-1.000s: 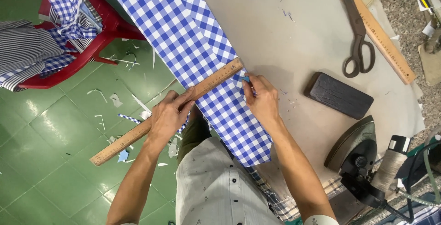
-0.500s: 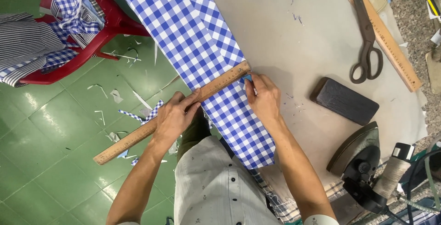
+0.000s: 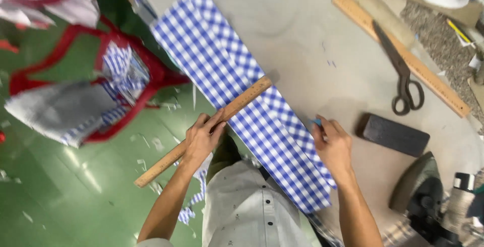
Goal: The person irons a blue and white checkered fabric on a table, smoothing it with their hands and using a steam iron. They then use a ruler and a blue chalk-like marker to measure and mark lines on the fabric.
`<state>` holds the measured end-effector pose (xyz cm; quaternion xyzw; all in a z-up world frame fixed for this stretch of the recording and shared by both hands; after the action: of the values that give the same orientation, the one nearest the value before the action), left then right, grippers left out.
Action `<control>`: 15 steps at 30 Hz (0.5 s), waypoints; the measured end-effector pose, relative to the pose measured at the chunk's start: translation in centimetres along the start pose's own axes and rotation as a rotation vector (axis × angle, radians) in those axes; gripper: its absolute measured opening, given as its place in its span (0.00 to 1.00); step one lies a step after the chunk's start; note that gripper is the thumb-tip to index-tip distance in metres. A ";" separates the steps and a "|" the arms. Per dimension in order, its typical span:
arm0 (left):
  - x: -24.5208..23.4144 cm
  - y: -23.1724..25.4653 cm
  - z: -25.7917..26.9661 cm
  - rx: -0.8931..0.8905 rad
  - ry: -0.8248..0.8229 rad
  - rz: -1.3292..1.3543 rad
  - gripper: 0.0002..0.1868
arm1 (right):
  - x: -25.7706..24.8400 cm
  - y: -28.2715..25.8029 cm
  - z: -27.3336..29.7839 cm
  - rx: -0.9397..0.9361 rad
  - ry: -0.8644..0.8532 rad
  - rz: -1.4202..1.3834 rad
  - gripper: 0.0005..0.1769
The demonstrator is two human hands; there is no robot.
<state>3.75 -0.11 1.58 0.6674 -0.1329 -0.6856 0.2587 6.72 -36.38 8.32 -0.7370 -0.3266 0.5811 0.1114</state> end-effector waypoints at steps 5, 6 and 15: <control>-5.6 -5.4 -8.0 0.012 0.050 -0.052 0.23 | 3.4 0.3 -0.5 0.205 0.009 -0.023 0.11; -6.8 -6.4 -9.5 -0.013 0.059 -0.068 0.22 | 3.9 -0.1 -0.6 0.224 0.012 -0.014 0.11; -7.4 -5.0 -13.3 0.054 -0.147 -0.086 0.17 | 7.9 -3.6 -6.6 0.270 0.056 -0.044 0.10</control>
<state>15.74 10.17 4.23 0.6271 -0.1413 -0.7394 0.2002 12.51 -27.37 6.06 -0.7237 -0.2583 0.5965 0.2315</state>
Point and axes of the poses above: each hand's wrist, its own z-axis away from the middle knuckle, its own x-axis out of the palm, y = z × x, the point moved 6 cm from there along -z, towards the middle knuckle, and after that the axes turned 9 degrees about -x, right-handed, at the moved point
